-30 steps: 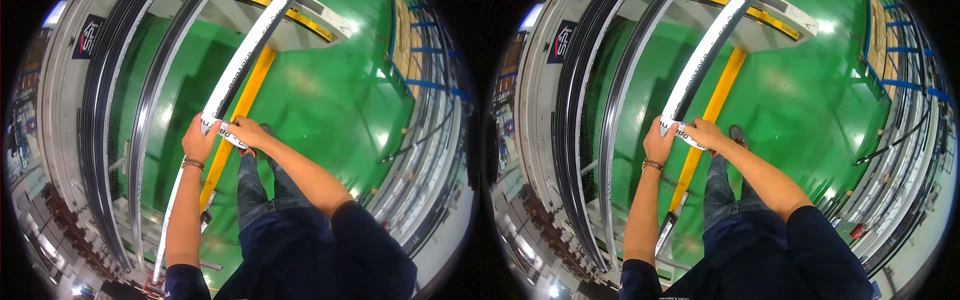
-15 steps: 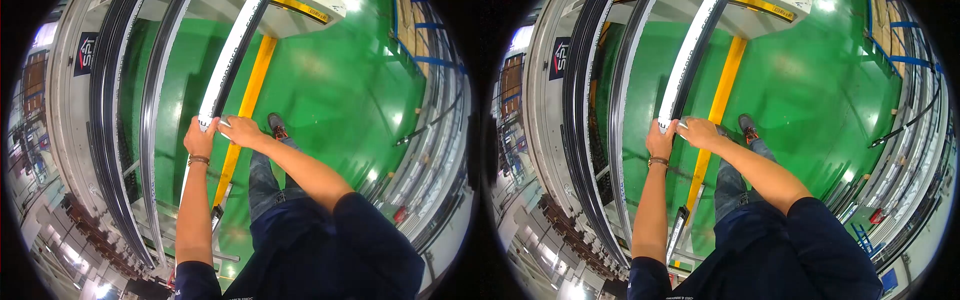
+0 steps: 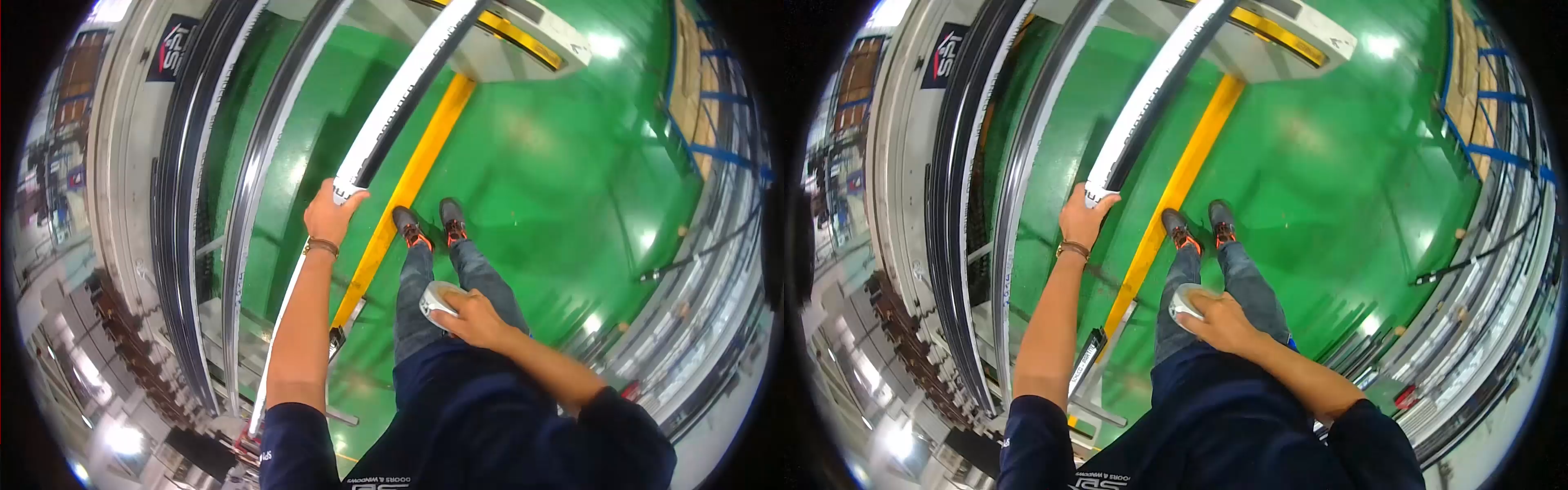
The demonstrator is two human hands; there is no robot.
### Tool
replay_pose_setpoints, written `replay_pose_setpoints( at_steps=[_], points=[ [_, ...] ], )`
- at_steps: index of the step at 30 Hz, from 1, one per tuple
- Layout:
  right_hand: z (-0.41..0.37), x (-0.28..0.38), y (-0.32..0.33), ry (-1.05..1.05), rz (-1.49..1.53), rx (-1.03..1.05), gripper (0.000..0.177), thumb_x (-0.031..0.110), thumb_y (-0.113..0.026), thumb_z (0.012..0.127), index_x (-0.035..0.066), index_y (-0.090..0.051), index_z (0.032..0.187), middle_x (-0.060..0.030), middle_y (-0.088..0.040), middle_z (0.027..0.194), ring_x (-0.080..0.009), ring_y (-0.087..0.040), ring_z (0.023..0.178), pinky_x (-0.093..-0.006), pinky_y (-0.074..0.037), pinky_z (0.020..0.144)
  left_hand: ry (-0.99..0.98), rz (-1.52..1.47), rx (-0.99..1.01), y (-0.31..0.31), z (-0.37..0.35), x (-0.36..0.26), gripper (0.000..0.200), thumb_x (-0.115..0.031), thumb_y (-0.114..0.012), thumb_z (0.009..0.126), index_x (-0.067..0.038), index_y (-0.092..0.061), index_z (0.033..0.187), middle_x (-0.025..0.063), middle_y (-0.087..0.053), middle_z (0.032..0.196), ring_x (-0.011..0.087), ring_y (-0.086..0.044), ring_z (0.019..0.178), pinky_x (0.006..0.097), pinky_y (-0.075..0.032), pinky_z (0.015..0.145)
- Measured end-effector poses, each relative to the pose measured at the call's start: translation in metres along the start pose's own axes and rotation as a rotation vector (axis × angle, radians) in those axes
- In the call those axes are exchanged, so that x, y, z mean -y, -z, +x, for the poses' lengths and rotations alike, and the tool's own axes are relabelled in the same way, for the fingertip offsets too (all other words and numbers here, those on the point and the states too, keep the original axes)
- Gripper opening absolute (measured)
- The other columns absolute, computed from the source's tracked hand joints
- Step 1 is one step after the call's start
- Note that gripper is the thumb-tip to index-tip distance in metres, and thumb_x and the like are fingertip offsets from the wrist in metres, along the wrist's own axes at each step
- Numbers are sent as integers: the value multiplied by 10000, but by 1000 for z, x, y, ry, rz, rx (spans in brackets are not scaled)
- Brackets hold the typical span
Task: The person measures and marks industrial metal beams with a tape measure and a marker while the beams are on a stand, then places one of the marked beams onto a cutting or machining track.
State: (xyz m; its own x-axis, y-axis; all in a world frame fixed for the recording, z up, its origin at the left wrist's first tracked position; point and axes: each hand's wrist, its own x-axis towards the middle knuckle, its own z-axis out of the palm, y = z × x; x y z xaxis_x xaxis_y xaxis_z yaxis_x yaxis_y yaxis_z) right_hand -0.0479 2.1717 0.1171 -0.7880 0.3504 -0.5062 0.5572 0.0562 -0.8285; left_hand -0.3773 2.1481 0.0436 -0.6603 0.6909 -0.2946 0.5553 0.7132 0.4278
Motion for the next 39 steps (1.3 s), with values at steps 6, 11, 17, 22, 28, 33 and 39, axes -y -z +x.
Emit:
replay_pose_setpoints(
  at_steps=[6,11,17,22,28,33,39],
  points=[
    [10,-6,24,92,-128,-31,389,390,-612,958,2,-643,948,-207,-706,915,-375,-688,807,-466,-481,782,73,-137,91,11,1,13,819,-616,-798,757,-25,-629,1299,224,-727,1093,367,-701,1035,422,-536,890],
    [11,15,-6,-11,-56,73,338,292,-653,945,-38,-664,1020,-177,-697,726,-273,-689,564,-376,-546,598,73,-55,-47,-4,3,16,839,-750,-737,707,-84,-673,1213,164,-746,977,328,-717,959,441,-548,834],
    [14,14,-37,-176,36,235,315,279,-649,956,-36,-641,966,-151,-703,729,-216,-696,593,-358,-535,582,-75,-128,-398,-8,-40,50,860,-445,-865,699,-98,-520,1406,167,-588,1349,370,-496,1312,513,-401,1092],
    [3,35,-76,-224,-9,331,220,203,-596,1003,-6,-646,1049,-44,-666,738,-92,-593,610,-256,-444,555,53,-198,-583,46,-178,121,690,-323,-825,790,-77,-561,1379,176,-525,1428,405,-417,1384,514,-369,1140],
    [-9,74,-194,-153,-46,353,257,249,-616,1005,-4,-630,1049,-53,-670,769,-132,-636,644,-271,-473,589,394,-152,-714,47,-399,265,595,-237,-821,803,-69,-614,1335,166,-536,1441,397,-422,1403,503,-348,1153],
    [0,94,-293,-1,-36,102,304,275,-608,1014,-8,-617,1127,-71,-679,829,-133,-638,678,-261,-473,607,592,-17,-802,50,-563,397,597,-227,-822,810,-61,-606,1341,184,-541,1443,393,-412,1414,508,-322,1167],
    [29,145,-377,15,514,-209,355,302,-603,1010,27,-563,1231,-134,-674,1098,-182,-647,980,-323,-511,875,659,11,-801,91,-654,507,675,-254,-864,754,-42,-596,1336,217,-505,1454,430,-387,1413,528,-336,1153]
  ],
)
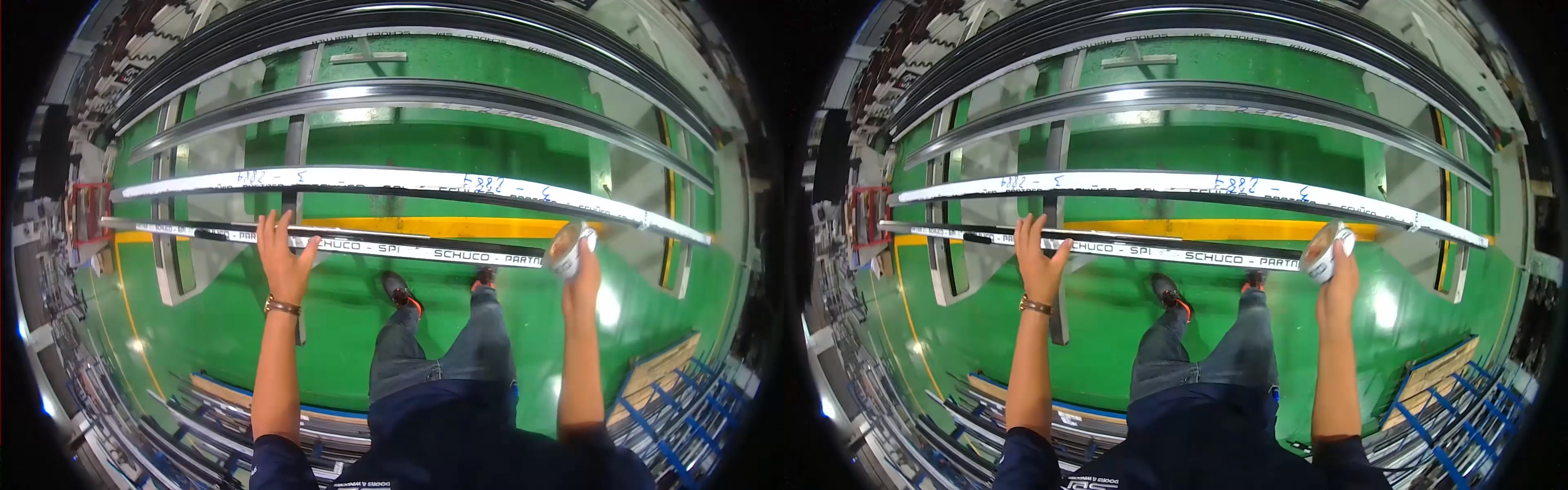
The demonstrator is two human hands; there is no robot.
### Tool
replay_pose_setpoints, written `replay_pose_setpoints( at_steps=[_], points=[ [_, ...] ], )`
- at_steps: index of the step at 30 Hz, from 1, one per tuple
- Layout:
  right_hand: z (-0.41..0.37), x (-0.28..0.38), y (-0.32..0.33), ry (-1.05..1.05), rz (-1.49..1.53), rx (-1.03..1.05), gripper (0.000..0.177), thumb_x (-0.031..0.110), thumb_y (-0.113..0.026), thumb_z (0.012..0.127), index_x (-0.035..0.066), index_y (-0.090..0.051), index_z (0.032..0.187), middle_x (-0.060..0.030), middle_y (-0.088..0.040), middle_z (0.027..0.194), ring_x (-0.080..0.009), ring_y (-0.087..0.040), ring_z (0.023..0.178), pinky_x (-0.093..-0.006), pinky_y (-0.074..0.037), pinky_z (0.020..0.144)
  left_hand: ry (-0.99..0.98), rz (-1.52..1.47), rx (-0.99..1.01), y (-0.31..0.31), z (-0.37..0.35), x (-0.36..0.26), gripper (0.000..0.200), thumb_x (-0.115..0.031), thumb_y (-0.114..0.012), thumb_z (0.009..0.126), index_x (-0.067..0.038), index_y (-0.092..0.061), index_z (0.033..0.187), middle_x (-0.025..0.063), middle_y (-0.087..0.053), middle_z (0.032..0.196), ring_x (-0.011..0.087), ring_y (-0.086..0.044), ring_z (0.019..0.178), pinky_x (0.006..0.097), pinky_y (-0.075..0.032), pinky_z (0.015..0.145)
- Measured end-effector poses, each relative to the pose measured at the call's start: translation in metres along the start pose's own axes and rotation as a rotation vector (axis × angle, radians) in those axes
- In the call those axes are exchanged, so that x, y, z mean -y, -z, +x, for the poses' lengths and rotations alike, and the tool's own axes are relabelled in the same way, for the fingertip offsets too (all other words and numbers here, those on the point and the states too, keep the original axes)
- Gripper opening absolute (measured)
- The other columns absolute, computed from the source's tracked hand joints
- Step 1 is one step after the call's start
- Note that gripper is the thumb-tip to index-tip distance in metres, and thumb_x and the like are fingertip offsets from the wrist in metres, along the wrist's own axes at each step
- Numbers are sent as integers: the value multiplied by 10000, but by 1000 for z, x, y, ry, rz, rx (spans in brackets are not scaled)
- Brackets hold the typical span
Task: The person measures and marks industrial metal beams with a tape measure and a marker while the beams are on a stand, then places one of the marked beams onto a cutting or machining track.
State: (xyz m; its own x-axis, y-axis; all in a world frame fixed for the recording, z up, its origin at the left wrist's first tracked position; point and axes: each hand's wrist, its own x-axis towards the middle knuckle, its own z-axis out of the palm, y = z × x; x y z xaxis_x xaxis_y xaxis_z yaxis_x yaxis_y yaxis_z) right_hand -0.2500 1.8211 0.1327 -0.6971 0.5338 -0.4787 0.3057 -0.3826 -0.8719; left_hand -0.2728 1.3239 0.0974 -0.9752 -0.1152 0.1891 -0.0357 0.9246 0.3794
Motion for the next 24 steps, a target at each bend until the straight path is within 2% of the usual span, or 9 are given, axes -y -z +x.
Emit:
replay_pose_setpoints(
  at_steps=[3,6,10,13,16,18,20,22,24],
  points=[
    [31,7,7,-56,161,53,379,301,-588,1007,69,-504,1295,-159,-646,1201,-213,-626,1083,-360,-485,971,-25,58,33,3,34,33,687,-266,-866,746,-45,-592,1336,226,-492,1463,436,-377,1418,526,-333,1159],
    [69,15,12,-196,316,-145,390,279,-570,1006,77,-458,1319,-178,-652,1194,-251,-635,1076,-369,-490,971,-61,65,36,-5,62,49,689,-254,-865,738,-44,-585,1331,233,-480,1470,442,-367,1422,531,-332,1163],
    [151,-17,59,-240,349,-394,422,312,-478,1017,36,-492,1336,-170,-643,1252,-327,-630,1145,-538,-500,967,-139,76,144,-16,90,37,756,-244,-885,699,-47,-572,1359,221,-455,1494,440,-321,1445,530,-302,1184],
    [188,-47,83,-273,461,-368,417,302,-434,1020,43,-507,1339,-147,-645,1283,-325,-639,1152,-562,-505,971,-209,107,254,-28,113,17,781,-259,-888,683,-59,-574,1370,221,-452,1505,433,-319,1452,529,-293,1186],
    [199,-54,66,-548,451,-503,422,284,-381,1000,77,-551,1327,-129,-650,1311,-342,-611,1219,-598,-470,1033,-258,195,409,-45,135,-15,795,-255,-912,645,-63,-587,1344,176,-456,1511,388,-323,1464,561,-258,1201],
    [200,-54,60,-514,623,-455,479,324,-324,1033,56,-515,1380,-130,-608,1382,-340,-614,1212,-589,-467,1038,-311,171,538,-60,145,-14,770,-245,-912,641,-71,-599,1323,155,-505,1474,376,-359,1452,573,-258,1197],
    [206,-55,61,-451,697,-455,525,355,-281,1030,56,-501,1402,-141,-586,1408,-337,-562,1285,-584,-425,1083,-257,118,653,-76,155,-13,589,-228,-912,633,-88,-673,1152,137,-678,1194,364,-585,1217,542,-357,1141],
    [216,-63,73,-405,811,-448,538,364,-274,1025,62,-496,1410,-144,-573,1424,-333,-536,1315,-582,-402,1104,-326,115,667,-78,164,-16,516,-213,-911,625,-84,-690,1073,120,-717,1019,355,-658,1023,487,-468,1018],
    [220,-65,69,-385,836,-479,537,382,-272,1016,80,-526,1380,-141,-572,1420,-329,-523,1322,-571,-388,1114,-302,154,671,-74,165,-22,514,-204,-912,613,-79,-693,1062,122,-721,975,356,-666,963,468,-500,932]
  ],
)
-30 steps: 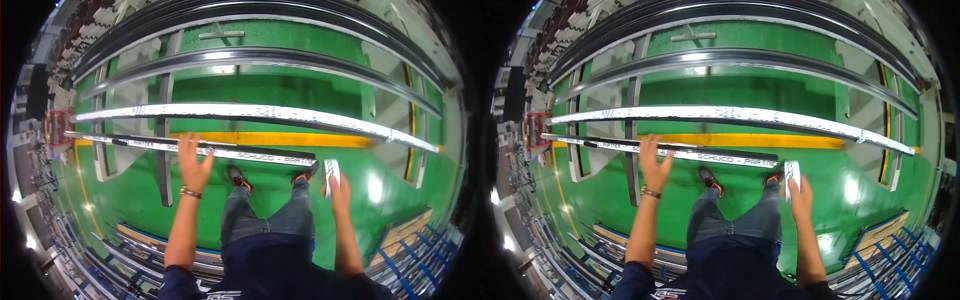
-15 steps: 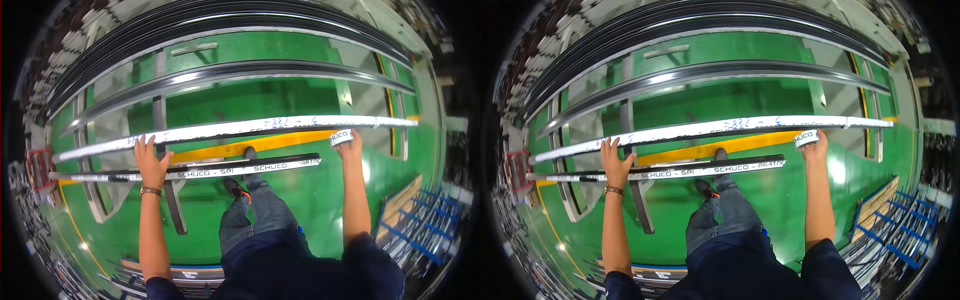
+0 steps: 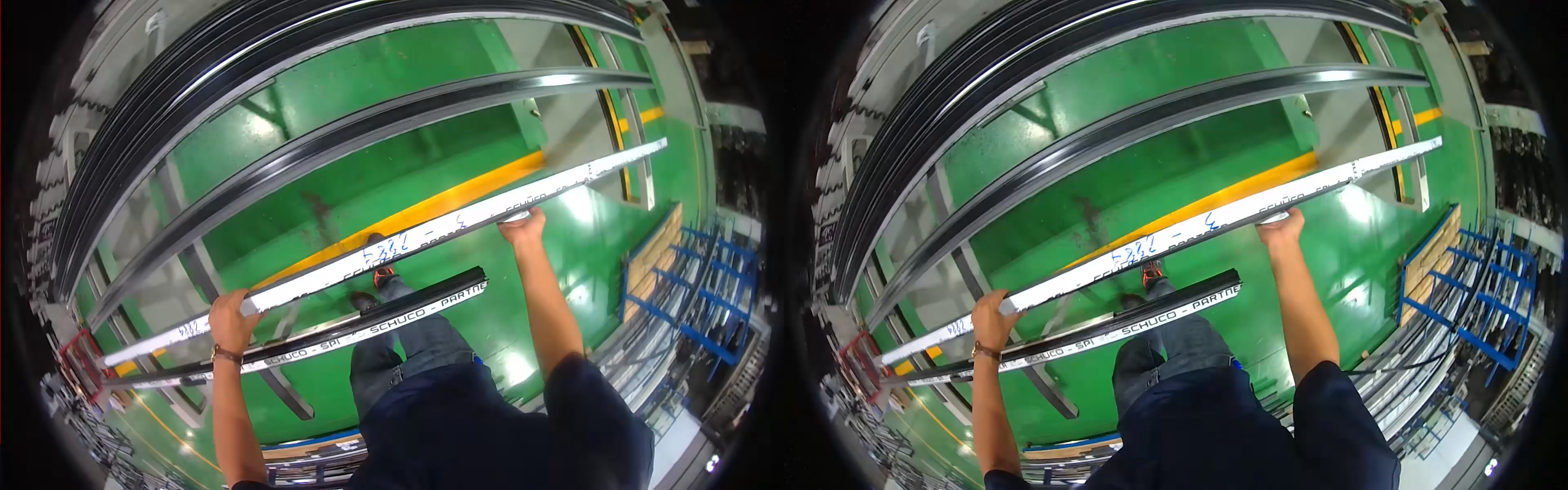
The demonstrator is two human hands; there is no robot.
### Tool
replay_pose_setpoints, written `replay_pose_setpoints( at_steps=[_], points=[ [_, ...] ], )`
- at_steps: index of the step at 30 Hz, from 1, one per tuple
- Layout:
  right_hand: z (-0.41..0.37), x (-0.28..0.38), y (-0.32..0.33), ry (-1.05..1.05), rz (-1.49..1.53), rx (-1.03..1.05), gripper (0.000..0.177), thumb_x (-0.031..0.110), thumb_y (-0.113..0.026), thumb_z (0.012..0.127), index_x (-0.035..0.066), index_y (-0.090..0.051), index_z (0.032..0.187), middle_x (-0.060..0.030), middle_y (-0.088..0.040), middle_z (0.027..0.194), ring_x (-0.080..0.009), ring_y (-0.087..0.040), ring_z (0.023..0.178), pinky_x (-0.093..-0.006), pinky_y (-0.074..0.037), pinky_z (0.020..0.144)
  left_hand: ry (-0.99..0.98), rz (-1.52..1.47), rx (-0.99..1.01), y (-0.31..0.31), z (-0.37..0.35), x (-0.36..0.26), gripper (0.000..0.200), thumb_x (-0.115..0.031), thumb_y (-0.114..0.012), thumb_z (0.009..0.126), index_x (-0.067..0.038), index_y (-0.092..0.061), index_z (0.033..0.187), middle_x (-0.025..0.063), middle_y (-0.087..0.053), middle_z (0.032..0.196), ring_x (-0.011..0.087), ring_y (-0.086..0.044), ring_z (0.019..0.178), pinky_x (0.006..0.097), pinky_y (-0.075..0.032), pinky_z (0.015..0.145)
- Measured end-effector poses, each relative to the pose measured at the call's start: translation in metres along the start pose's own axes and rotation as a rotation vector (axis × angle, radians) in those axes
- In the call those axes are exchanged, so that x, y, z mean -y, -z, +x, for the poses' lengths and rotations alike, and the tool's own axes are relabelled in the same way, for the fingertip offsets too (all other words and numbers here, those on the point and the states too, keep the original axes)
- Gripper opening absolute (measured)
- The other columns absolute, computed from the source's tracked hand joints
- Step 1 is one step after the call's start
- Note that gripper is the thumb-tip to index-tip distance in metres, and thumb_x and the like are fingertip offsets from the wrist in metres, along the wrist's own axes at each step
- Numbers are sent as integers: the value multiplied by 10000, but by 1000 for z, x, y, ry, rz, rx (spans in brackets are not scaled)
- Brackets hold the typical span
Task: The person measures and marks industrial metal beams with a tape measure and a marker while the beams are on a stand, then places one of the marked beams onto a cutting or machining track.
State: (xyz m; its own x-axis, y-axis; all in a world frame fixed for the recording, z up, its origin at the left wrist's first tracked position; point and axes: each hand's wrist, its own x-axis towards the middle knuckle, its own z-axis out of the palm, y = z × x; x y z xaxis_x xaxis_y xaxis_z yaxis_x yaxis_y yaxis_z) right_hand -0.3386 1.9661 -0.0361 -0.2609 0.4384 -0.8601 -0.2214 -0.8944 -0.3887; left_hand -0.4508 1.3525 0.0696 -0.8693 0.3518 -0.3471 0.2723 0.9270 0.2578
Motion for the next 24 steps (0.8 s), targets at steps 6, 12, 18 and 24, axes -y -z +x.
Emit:
replay_pose_setpoints(
  at_steps=[6,12,18,24],
  points=[
    [22,19,-12,133,-44,39,522,342,-252,1027,49,-527,1360,-147,-601,1357,-320,-578,1244,-560,-477,1040,-42,-31,-38,-4,14,-5,520,-216,-916,582,-63,-708,1033,150,-724,967,367,-673,922,454,-525,820],
    [32,67,-57,134,-105,4,517,352,-250,1037,65,-529,1366,-124,-602,1376,-319,-575,1265,-571,-443,1071,-51,-48,-23,10,47,-50,511,-250,-924,604,-58,-711,1027,147,-725,987,370,-674,914,456,-527,800],
    [70,98,-69,76,-156,50,522,343,-297,1033,63,-485,1431,-145,-492,1511,-329,-472,1390,-598,-343,1140,-120,-73,-138,-16,84,-75,513,-293,-907,622,-62,-716,1039,123,-730,1002,327,-677,916,420,-537,830],
    [99,112,-37,258,-419,54,393,261,-423,1008,83,-508,1347,-131,-627,1337,-336,-639,1170,-572,-496,974,-54,-46,-22,-9,91,-89,509,-299,-889,644,-69,-703,1058,131,-720,1025,340,-659,990,450,-493,954]
  ],
)
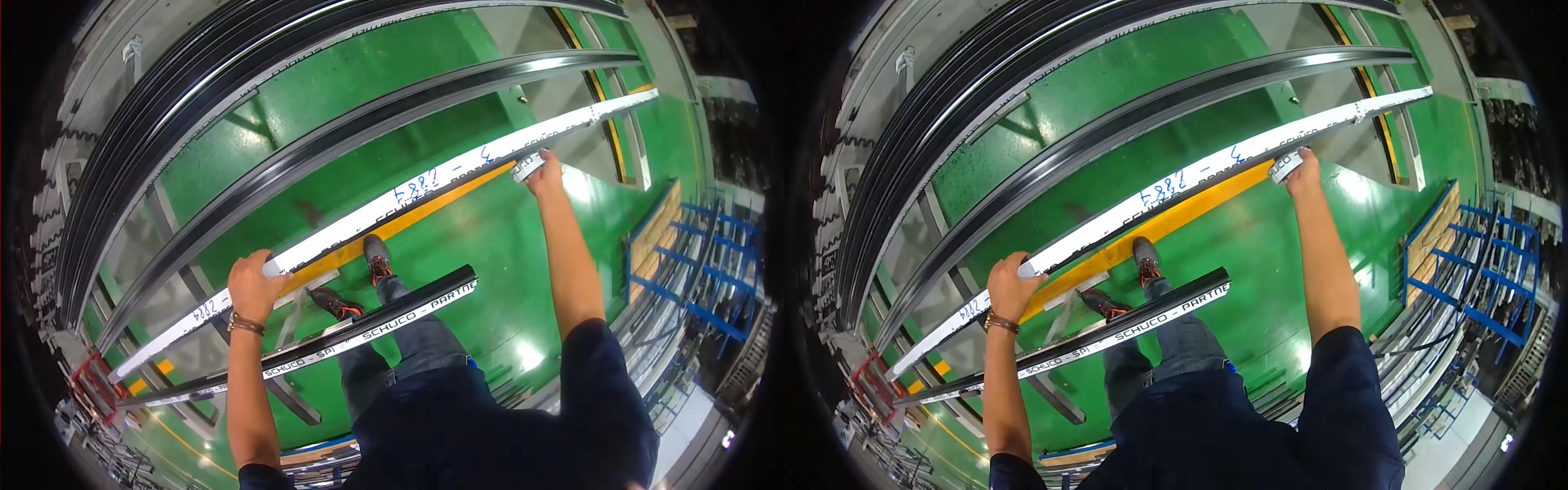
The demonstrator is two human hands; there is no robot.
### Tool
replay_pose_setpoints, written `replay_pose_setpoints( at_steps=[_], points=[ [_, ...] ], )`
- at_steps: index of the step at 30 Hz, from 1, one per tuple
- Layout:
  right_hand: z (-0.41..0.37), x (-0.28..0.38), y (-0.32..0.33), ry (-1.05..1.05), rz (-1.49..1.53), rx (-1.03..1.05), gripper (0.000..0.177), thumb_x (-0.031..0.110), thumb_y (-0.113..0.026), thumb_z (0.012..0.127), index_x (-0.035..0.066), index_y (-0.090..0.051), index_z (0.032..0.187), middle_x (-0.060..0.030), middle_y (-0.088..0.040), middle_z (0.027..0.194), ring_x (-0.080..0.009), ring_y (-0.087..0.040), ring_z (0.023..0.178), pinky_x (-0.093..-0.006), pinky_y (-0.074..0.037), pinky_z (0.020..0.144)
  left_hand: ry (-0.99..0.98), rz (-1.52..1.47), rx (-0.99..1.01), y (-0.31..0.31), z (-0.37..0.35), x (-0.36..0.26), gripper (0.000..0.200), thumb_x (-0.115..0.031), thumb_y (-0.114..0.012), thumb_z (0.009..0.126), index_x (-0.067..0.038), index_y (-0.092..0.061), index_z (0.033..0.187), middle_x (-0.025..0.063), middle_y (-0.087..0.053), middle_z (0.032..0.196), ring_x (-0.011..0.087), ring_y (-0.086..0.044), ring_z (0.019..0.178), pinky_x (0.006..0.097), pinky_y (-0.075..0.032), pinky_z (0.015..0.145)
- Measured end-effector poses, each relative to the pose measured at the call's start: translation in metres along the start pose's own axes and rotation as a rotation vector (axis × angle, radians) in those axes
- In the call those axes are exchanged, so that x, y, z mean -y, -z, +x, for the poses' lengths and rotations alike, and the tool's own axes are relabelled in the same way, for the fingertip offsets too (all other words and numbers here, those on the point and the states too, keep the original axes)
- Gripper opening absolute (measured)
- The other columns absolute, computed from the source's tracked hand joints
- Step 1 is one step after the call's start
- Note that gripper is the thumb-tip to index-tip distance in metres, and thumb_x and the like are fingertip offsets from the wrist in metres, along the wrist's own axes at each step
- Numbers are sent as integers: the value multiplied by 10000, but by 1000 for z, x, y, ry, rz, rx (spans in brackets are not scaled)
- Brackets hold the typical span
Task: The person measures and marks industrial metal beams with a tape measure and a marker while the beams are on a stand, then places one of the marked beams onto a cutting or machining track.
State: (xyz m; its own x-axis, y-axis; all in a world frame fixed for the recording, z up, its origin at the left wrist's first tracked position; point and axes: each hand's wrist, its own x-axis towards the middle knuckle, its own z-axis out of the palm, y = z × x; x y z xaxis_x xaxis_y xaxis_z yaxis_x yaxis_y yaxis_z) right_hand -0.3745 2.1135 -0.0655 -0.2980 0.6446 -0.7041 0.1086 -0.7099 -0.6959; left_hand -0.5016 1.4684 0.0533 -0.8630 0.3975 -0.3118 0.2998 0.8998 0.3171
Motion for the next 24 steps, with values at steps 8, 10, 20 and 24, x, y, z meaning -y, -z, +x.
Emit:
replay_pose_setpoints(
  at_steps=[8,10,20,24],
  points=[
    [-108,-34,4,81,-142,105,459,219,-483,977,19,-415,1384,-275,-669,1153,-394,-682,1037,-510,-557,927,-268,-347,76,-24,-94,-53,742,-409,-886,693,-70,-610,1292,193,-615,1328,365,-556,1256,474,-434,1058],
    [-142,-42,-6,73,-223,145,383,243,-503,990,-19,-495,1269,-243,-673,1081,-357,-671,1021,-500,-557,914,-194,-213,234,-48,-120,-40,791,-522,-863,682,-69,-624,1285,187,-636,1308,359,-578,1239,457,-459,1033],
    [-226,-73,-27,48,-544,286,427,236,-532,959,-72,-549,1256,-206,-724,1018,-294,-721,937,-398,-567,839,-156,-262,527,-58,-141,-16,758,-607,-805,699,-86,-675,1235,150,-728,1146,314,-690,1073,425,-536,918],
    [-255,-78,-31,49,-637,371,398,218,-544,953,-66,-571,1230,-198,-725,1002,-274,-719,906,-378,-565,816,-184,-223,505,-72,-166,-6,762,-601,-813,689,-85,-678,1234,151,-724,1159,314,-690,1074,424,-535,924]
  ],
)
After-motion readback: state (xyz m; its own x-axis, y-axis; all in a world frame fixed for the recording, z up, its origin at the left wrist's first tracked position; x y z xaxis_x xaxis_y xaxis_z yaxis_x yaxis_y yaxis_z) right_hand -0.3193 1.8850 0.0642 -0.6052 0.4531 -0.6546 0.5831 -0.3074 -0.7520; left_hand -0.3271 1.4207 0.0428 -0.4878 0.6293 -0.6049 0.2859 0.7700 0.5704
